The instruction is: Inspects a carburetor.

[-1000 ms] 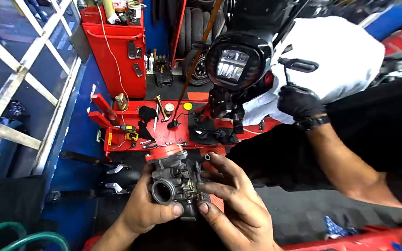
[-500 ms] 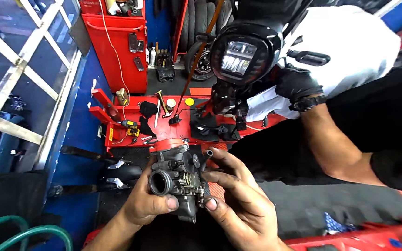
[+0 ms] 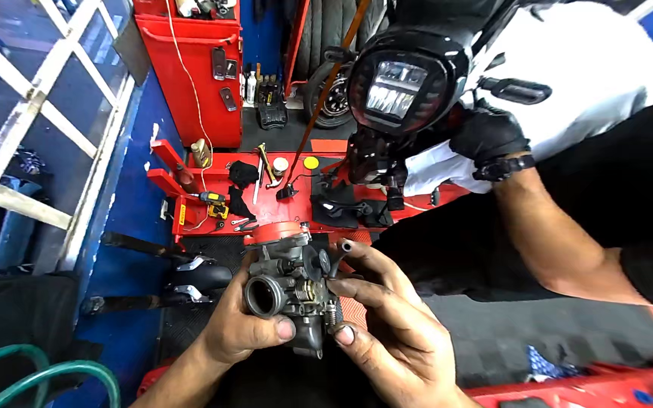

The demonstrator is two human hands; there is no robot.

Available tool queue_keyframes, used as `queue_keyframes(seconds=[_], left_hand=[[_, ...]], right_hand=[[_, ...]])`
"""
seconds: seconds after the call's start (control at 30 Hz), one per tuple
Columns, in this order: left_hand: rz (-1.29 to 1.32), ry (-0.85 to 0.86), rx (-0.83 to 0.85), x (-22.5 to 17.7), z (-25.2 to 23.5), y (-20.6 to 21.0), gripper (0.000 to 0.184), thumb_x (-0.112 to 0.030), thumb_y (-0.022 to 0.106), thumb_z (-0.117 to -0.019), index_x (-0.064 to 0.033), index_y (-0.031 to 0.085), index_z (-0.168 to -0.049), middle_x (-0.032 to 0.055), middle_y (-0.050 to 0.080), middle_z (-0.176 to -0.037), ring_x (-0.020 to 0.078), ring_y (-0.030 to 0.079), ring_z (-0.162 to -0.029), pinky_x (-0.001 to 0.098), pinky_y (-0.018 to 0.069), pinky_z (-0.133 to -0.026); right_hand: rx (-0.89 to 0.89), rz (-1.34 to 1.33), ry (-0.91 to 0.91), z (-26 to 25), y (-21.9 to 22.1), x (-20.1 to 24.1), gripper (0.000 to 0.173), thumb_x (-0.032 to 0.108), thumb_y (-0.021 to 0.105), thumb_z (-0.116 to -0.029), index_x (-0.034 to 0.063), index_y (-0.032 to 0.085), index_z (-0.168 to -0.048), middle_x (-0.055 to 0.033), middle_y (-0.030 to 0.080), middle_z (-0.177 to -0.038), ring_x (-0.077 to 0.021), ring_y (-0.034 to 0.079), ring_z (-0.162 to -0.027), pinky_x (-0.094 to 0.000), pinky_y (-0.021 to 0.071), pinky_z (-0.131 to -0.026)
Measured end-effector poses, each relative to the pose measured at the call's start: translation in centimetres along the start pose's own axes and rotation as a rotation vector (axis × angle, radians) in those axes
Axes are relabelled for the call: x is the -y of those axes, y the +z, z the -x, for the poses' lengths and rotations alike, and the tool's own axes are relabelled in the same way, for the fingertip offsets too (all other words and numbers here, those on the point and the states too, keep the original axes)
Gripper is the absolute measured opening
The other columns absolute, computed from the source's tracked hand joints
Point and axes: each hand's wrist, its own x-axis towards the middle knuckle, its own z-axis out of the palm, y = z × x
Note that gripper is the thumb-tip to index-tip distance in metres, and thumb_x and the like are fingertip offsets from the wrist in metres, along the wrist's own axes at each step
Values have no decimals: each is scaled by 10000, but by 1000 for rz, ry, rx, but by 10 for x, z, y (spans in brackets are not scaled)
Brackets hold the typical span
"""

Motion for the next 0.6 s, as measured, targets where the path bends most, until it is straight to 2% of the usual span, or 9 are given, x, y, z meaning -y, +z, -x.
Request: queue_keyframes(seconds=[0.13,0.23,0.4,0.6], left_hand=[[-296,0,-109,-5,0,6,803,-173,867,-791,-97,424,-1457,94,649,-1248,188,669,-1122,380,579,-980],[-443,-4,-133,-7,1,10,867,-156,876,-757,-97,395,-1476,89,652,-1241,189,673,-1122,369,589,-973],[-674,-15,-152,-11,4,14,1063,-174,912,-702,-100,283,-1556,69,640,-1285,179,665,-1150,358,597,-987],[-744,-40,-132,-13,5,18,1131,-162,921,-679,-126,240,-1581,56,634,-1305,168,664,-1159,355,605,-983]], right_hand=[[-30,10,32,-1,0,0,278,272,732,-931,133,733,-1172,-137,528,-1470,-323,527,-1345,-467,553,-1047],[-31,-2,75,-2,1,0,300,286,761,-912,134,729,-1170,-139,515,-1494,-341,509,-1367,-483,546,-1058],[63,-151,207,-4,-3,-1,344,264,799,-883,125,732,-1191,-131,506,-1515,-333,536,-1345,-463,572,-1033],[112,-272,253,-4,-7,-4,347,219,837,-834,116,714,-1142,-141,475,-1524,-313,547,-1330,-423,591,-1000]])
